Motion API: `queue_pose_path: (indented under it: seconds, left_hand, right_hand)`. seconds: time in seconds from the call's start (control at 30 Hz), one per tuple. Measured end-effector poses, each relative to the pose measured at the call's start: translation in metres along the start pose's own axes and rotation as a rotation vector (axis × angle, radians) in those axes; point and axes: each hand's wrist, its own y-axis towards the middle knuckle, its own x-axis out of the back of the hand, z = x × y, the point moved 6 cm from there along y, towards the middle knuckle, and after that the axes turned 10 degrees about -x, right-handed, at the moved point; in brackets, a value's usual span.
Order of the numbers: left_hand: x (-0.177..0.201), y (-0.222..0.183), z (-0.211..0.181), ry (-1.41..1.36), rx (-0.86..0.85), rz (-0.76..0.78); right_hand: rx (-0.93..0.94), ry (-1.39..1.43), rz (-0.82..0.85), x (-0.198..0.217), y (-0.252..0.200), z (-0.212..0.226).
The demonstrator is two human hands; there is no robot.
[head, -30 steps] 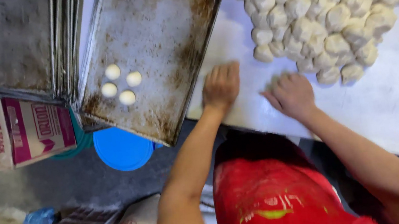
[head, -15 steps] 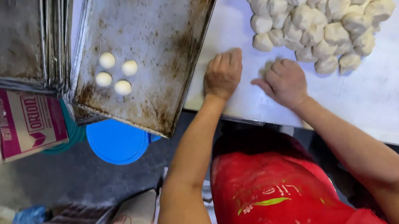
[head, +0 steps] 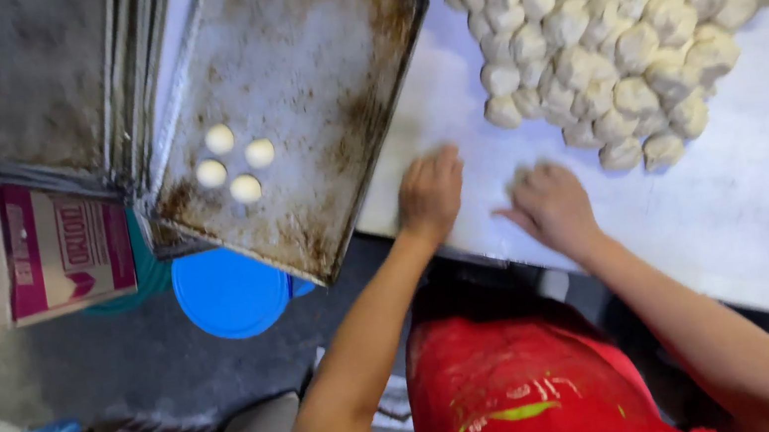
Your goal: Shaping small pieces of dough into uniform balls and arranging them in rows on baking trays.
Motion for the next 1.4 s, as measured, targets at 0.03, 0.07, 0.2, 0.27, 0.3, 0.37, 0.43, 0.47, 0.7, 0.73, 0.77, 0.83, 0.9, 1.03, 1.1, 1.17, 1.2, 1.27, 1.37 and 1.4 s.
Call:
queue_pose_path:
  seconds: [0.03,0.07,0.2,0.27,0.3,0.37,0.43,0.47,0.7,0.73,0.77,0.83,0.9,1.03,1.1,1.17,1.2,1.27,1.37,1.4]
  left_hand:
    - [0.011,-0.008,0.005,-0.138,0.037,0.052]
    - [0.027,-0.032,0.001,-0.293,0.087,0.139]
    - [-0.008,-0.003,0.011,-0.12,-0.163,0.074]
    - [-0.02,0.029,-0.003,-0.007,-0.189,-0.006]
    - [-0.017,0.019,-0.013,-0.017,-0.179,0.012]
    - [-0.021,0.034,-0.008,0.078,-0.079,-0.03]
    - [-0.003,0.011,-0.014,-0.082,0.019,-0.017]
    - [0.001,-0.006,-0.011,-0.258,0.121,0.039]
    - [-0.006,0.002,0.005,-0.146,-0.139,0.04]
    - [-0.017,0.014,0.0,-0.125,-0.154,0.008]
    - [-0.028,0.025,-0.006,-0.104,-0.17,-0.024]
    - [-0.036,0.024,-0.01,-0.101,-0.153,-0.058]
    - [-0.043,0.029,-0.014,-0.06,-0.163,-0.145]
    - [-0.034,-0.012,-0.028,-0.096,0.103,-0.03]
    - [-0.01,-0.03,-0.018,-0.265,0.279,-0.052]
    - [0.011,-0.05,-0.035,-0.501,0.391,0.16]
    - [0.021,-0.058,-0.03,-0.506,0.408,0.149]
    - [0.03,-0.069,-0.018,-0.606,0.436,0.174]
    - [0.097,-0.094,0.035,-0.639,0.66,0.001]
    - [0.114,-0.097,0.059,-0.654,0.664,0.001]
  right_hand:
    - [-0.01,0.053,0.028,0.006,-0.015,-0.007]
    - [-0.045,0.121,0.084,0.01,-0.046,-0.007]
    - [0.055,0.017,-0.008,-0.009,-0.024,-0.036]
    - [0.074,-0.064,-0.093,-0.023,0.011,-0.025]
    - [0.063,-0.055,-0.074,-0.026,0.001,-0.015]
    - [0.062,-0.068,-0.116,-0.028,0.018,-0.016]
    - [0.068,-0.023,-0.055,0.0,0.002,0.003]
    - [0.047,0.044,0.033,0.005,-0.008,0.013]
    - [0.036,0.011,-0.011,-0.005,-0.046,-0.032]
    - [0.055,-0.041,-0.055,-0.013,-0.029,-0.028]
    - [0.075,-0.093,-0.098,-0.021,-0.014,-0.023]
    - [0.087,-0.116,-0.095,-0.027,-0.004,-0.014]
    - [0.141,-0.159,-0.147,-0.031,0.002,-0.017]
    - [-0.078,-0.01,-0.024,-0.034,-0.042,-0.008]
    - [-0.139,0.183,0.033,-0.016,-0.046,0.007]
    - [-0.282,0.418,0.189,0.026,-0.066,0.024]
    - [-0.273,0.407,0.204,0.027,-0.074,0.024]
    - [-0.243,0.226,0.167,0.031,-0.082,0.018]
    - [-0.76,0.313,0.374,0.001,-0.058,0.025]
    - [-0.768,0.3,0.377,-0.009,-0.034,0.051]
